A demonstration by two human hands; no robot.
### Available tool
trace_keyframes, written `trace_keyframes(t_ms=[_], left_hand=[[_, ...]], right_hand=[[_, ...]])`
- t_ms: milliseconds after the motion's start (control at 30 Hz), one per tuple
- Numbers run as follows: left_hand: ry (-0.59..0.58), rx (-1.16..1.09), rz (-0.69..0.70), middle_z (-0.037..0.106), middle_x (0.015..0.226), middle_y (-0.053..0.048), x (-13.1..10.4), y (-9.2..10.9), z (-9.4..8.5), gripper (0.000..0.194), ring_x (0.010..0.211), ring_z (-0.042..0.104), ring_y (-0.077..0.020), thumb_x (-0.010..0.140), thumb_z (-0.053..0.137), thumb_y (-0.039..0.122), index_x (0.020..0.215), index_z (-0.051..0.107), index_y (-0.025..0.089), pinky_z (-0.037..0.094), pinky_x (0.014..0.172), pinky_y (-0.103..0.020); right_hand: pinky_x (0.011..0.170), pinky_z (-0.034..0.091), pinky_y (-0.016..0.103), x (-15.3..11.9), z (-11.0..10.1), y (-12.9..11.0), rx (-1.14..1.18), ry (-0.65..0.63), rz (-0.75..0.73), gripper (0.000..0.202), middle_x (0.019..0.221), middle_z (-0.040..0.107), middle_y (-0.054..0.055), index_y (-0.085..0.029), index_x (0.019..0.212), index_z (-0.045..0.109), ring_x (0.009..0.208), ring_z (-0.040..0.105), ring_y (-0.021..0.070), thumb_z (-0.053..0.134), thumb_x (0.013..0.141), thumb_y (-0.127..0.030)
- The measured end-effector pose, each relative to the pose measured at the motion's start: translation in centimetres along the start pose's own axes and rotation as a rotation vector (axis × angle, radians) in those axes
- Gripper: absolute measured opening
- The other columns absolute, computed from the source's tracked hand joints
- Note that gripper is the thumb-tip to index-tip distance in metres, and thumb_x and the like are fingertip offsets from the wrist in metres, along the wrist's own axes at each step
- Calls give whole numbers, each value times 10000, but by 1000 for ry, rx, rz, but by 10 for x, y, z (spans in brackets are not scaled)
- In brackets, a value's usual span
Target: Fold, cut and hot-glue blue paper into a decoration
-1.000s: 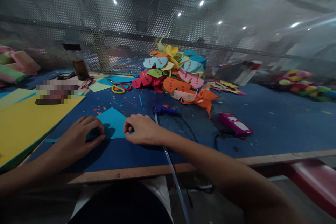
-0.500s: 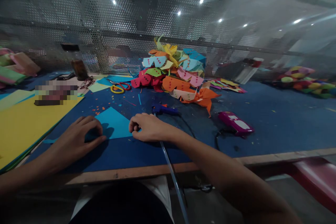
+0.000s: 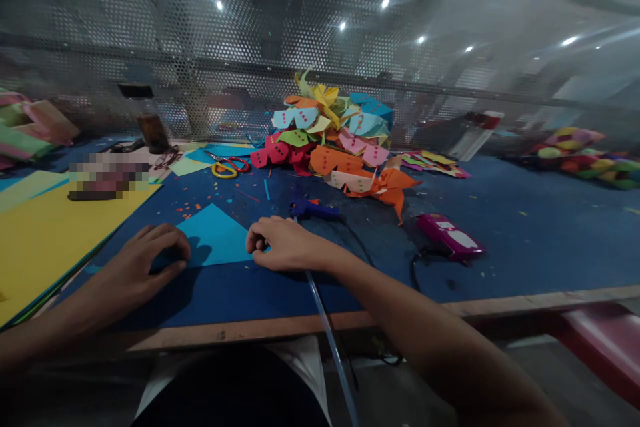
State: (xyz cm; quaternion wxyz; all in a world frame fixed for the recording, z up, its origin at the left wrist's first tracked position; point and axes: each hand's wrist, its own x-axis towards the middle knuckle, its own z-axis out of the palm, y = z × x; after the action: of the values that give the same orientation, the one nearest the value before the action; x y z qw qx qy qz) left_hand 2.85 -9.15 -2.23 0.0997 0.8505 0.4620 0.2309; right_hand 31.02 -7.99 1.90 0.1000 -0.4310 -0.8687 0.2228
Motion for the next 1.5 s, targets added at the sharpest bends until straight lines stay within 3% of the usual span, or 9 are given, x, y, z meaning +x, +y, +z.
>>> trace_keyframes(t_ms=[867, 1200, 1500], left_hand=[[56, -36, -54, 691, 948, -44, -27, -41, -18, 158, 948, 611, -300, 837, 484, 268, 896, 630, 259, 453, 859, -439], [52, -65, -153, 727, 959, -70, -32, -35, -35, 221, 964, 636, -331, 817, 477, 402, 870, 661, 290, 524, 868, -517], [53, -55, -97, 756, 999, -40, -38, -40, -46, 209, 949, 690, -306, 839, 491, 305, 958, 664, 299, 584, 840, -494]], right_hand=[[745, 423, 274, 0, -1, -2, 3, 6, 3, 172, 949, 689, 46, -162, 921, 658, 863, 601, 171, 590, 782, -86], [750, 428, 278, -1, -1, -2, 4, 4, 3, 176, 955, 690, 51, -167, 921, 658, 868, 605, 173, 592, 779, -85], [745, 425, 284, -2, -3, -6, 0, -13, 16, 177, 968, 693, 60, -160, 928, 657, 873, 612, 180, 585, 788, -79]])
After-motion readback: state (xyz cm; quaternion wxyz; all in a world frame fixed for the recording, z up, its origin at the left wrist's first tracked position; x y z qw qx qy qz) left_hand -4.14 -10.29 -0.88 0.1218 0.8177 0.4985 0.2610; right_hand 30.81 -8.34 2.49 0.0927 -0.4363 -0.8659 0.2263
